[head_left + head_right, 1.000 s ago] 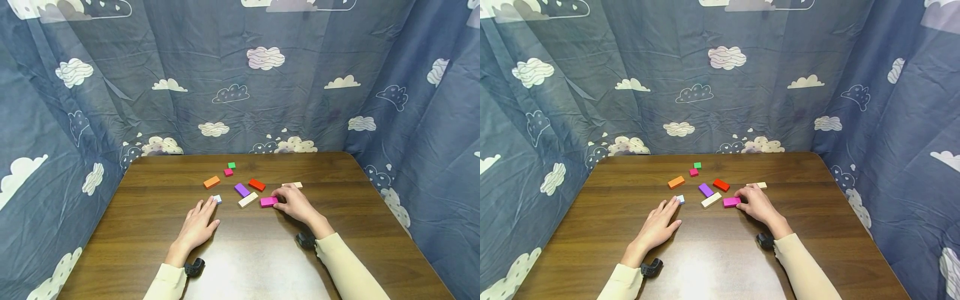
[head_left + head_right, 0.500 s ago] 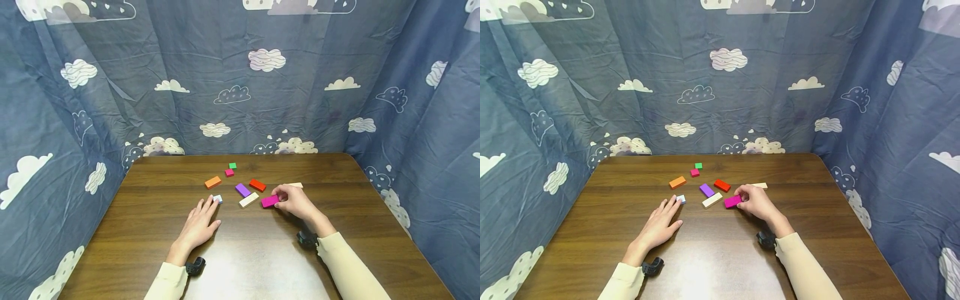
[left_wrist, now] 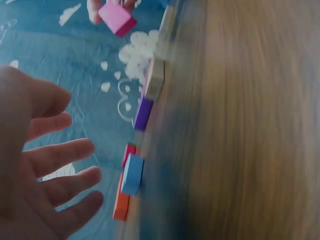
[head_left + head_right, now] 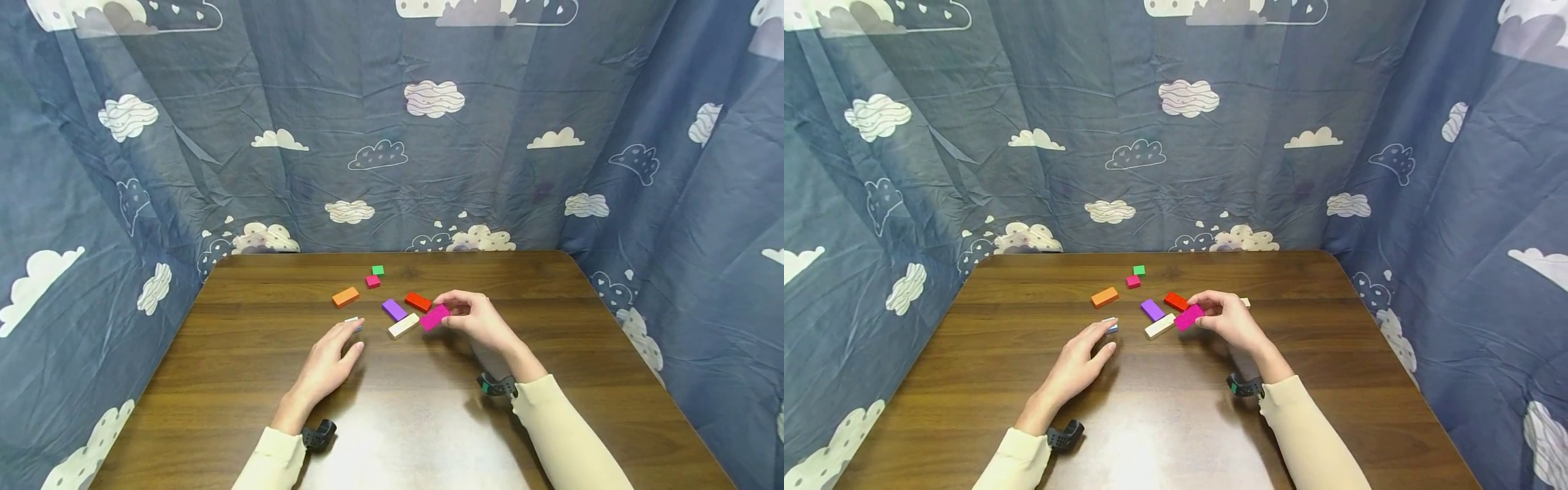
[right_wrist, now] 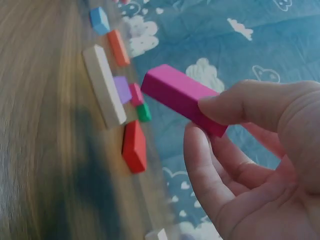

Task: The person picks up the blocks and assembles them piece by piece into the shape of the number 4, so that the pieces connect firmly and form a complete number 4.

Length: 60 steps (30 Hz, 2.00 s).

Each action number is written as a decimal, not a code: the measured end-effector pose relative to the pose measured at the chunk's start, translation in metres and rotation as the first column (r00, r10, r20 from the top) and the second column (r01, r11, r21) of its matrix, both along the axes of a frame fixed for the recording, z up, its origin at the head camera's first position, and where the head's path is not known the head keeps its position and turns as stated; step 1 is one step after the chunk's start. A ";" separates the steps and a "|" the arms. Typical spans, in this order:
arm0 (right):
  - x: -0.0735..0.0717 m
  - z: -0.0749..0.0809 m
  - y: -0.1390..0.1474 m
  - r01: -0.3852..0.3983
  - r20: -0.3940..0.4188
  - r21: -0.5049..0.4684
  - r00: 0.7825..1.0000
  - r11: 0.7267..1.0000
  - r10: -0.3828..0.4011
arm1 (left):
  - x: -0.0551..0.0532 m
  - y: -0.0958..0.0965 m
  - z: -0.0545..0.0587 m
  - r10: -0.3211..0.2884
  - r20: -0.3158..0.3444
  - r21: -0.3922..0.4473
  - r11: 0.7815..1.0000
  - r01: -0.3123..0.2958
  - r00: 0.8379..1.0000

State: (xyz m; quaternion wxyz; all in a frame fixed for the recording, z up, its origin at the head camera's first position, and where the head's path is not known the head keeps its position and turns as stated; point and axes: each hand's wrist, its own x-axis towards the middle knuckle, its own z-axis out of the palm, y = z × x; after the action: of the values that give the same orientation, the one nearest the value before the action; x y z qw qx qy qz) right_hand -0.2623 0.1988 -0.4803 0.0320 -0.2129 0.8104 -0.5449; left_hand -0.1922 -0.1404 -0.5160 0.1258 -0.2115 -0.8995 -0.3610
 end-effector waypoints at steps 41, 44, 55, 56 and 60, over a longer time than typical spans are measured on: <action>0.036 -0.021 -0.063 -0.315 0.058 0.039 0.948 0.948 0.313 | 0.023 0.060 -0.016 -0.119 0.325 0.496 0.866 -0.062 0.938; 0.035 -0.027 -0.064 -0.296 0.060 0.030 0.954 0.955 0.293 | 0.023 0.060 -0.016 -0.084 0.336 0.463 0.882 -0.087 0.938; 0.040 -0.037 -0.073 -0.255 0.161 -0.063 0.952 0.965 0.262 | 0.024 0.059 -0.018 -0.047 0.353 0.430 0.895 -0.117 0.934; 0.041 -0.037 -0.073 -0.252 0.171 -0.065 0.951 0.966 0.259 | 0.024 0.059 -0.018 -0.042 0.349 0.422 0.899 -0.117 0.936; 0.043 -0.039 -0.074 -0.242 0.173 -0.068 0.953 0.968 0.250 | 0.022 0.058 -0.020 -0.024 0.330 0.382 0.918 -0.111 0.944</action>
State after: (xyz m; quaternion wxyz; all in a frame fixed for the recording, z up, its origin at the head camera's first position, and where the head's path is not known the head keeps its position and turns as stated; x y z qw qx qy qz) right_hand -0.2191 0.1245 -0.5194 0.1676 -0.2627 0.7587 -0.5721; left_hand -0.1704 -0.0822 -0.5359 0.0225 -0.0983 -0.8209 -0.5621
